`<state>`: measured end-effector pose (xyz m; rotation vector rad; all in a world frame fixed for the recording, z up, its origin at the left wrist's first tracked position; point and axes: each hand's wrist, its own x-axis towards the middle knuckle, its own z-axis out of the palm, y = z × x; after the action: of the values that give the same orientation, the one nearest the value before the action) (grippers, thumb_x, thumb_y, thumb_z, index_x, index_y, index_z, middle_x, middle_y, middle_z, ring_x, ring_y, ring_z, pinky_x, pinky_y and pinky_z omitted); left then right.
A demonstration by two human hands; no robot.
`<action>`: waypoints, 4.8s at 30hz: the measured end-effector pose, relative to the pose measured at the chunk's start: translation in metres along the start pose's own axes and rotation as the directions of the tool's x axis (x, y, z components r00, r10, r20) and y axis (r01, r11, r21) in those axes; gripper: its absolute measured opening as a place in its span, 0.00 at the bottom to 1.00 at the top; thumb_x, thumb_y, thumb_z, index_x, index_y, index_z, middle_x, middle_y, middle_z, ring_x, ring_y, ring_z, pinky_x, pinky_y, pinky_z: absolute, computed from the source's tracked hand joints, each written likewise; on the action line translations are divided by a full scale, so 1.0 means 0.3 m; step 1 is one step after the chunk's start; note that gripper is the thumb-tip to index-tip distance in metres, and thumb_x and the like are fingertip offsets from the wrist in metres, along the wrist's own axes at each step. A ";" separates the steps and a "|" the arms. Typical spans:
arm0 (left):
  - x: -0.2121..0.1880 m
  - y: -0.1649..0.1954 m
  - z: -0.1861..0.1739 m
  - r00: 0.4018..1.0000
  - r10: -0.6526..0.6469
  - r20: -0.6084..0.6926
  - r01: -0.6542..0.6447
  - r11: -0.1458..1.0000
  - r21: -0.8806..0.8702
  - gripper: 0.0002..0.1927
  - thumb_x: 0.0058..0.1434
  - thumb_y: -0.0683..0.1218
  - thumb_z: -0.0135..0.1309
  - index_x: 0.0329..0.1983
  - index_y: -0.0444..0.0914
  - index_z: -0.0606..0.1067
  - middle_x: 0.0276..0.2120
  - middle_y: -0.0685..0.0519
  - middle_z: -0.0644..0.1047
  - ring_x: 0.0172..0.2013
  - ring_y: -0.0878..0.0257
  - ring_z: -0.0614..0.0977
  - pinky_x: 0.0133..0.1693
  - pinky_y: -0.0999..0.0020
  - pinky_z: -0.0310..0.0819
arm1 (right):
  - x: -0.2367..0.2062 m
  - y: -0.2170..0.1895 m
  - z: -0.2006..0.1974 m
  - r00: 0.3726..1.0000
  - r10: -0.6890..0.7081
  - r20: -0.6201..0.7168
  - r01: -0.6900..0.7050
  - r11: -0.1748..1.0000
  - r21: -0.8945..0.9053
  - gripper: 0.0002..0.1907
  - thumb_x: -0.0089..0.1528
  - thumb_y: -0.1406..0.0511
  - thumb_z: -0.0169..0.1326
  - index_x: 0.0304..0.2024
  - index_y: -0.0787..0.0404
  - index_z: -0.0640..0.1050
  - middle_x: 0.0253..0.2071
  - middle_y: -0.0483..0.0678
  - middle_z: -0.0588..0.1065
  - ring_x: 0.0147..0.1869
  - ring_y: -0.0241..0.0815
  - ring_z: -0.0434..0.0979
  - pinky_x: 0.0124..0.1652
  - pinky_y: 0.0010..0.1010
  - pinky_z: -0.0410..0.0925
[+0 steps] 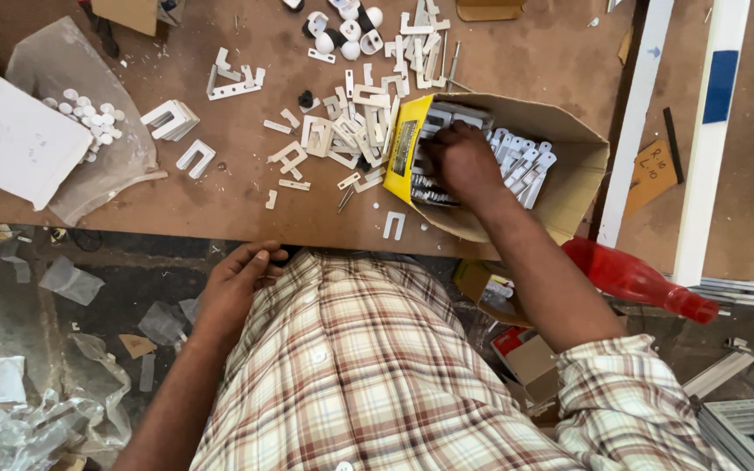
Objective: The person repeatedly picks up small white plastic clips and U-shaped brackets from a cardboard box and the table, separates them by type, and places them into piles on the work surface. The person handles the parts by hand without using tools.
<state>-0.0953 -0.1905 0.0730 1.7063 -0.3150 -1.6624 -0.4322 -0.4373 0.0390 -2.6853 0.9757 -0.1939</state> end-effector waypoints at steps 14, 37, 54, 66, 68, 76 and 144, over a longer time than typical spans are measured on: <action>-0.001 -0.018 0.013 0.999 -0.018 -0.036 0.018 1.000 -0.004 0.16 0.71 0.46 0.47 0.57 0.34 0.77 0.47 0.51 0.82 0.41 0.65 0.80 0.46 0.69 0.73 | 0.002 0.020 0.035 0.997 0.076 -0.032 -0.075 0.996 0.043 0.07 0.57 0.69 0.60 0.38 0.60 0.84 0.38 0.54 0.77 0.46 0.58 0.74 0.47 0.47 0.69; 0.611 0.237 0.398 0.347 0.608 0.714 -0.714 -0.323 0.622 0.17 0.56 0.40 0.56 0.50 0.43 0.79 0.48 0.48 0.78 0.53 0.51 0.77 0.55 0.50 0.66 | -0.321 -0.404 -0.289 0.924 0.321 -0.206 -0.257 0.923 0.285 0.07 0.59 0.71 0.64 0.39 0.63 0.82 0.38 0.53 0.78 0.42 0.52 0.80 0.42 0.39 0.73; 0.496 0.184 0.353 0.954 0.279 0.113 -0.267 0.958 -0.107 0.11 0.66 0.41 0.59 0.49 0.31 0.82 0.36 0.52 0.82 0.33 0.68 0.77 0.35 0.70 0.71 | 0.021 -0.519 -0.099 0.679 0.617 0.397 -0.673 0.307 0.673 0.25 0.64 0.65 0.58 0.63 0.66 0.70 0.46 0.50 0.81 0.43 0.41 0.84 0.43 0.30 0.76; 0.466 0.230 0.274 0.967 0.095 0.237 -0.069 0.991 -0.117 0.11 0.64 0.42 0.57 0.48 0.33 0.76 0.38 0.51 0.80 0.34 0.63 0.83 0.34 0.67 0.81 | 0.115 -0.492 0.218 0.407 0.713 0.572 -0.416 -0.412 0.810 0.16 0.65 0.69 0.57 0.53 0.70 0.75 0.40 0.51 0.80 0.34 0.39 0.80 0.32 0.26 0.74; 0.465 0.229 0.268 0.967 0.081 0.241 -0.078 0.997 -0.023 0.11 0.65 0.43 0.56 0.47 0.32 0.76 0.38 0.48 0.80 0.35 0.63 0.83 0.34 0.68 0.82 | 0.116 -0.497 0.214 0.395 0.691 0.606 -0.426 -0.446 0.787 0.16 0.64 0.68 0.56 0.54 0.67 0.74 0.40 0.50 0.79 0.34 0.38 0.80 0.32 0.26 0.73; 0.453 0.200 0.247 0.976 0.123 0.179 -0.147 0.980 0.131 0.08 0.65 0.40 0.50 0.44 0.31 0.73 0.37 0.47 0.79 0.34 0.62 0.85 0.30 0.69 0.85 | 0.118 -0.490 0.192 0.431 0.677 0.596 -0.281 -0.527 0.802 0.11 0.68 0.65 0.55 0.50 0.63 0.76 0.35 0.45 0.76 0.32 0.36 0.74 0.32 0.26 0.68; 0.451 0.163 -0.154 0.653 0.755 0.054 -0.296 0.189 0.936 0.28 0.57 0.55 0.69 0.52 0.32 0.77 0.50 0.42 0.76 0.50 0.43 0.75 0.47 0.48 0.72 | 0.022 -0.555 0.260 0.637 0.771 0.015 -0.688 0.559 0.462 0.12 0.60 0.67 0.62 0.45 0.64 0.82 0.40 0.56 0.78 0.42 0.52 0.79 0.44 0.39 0.72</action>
<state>-0.0182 -0.2954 -0.0038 2.2049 -1.6690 -0.3987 -0.3090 -0.3027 0.0152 -1.6778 1.7889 -0.4282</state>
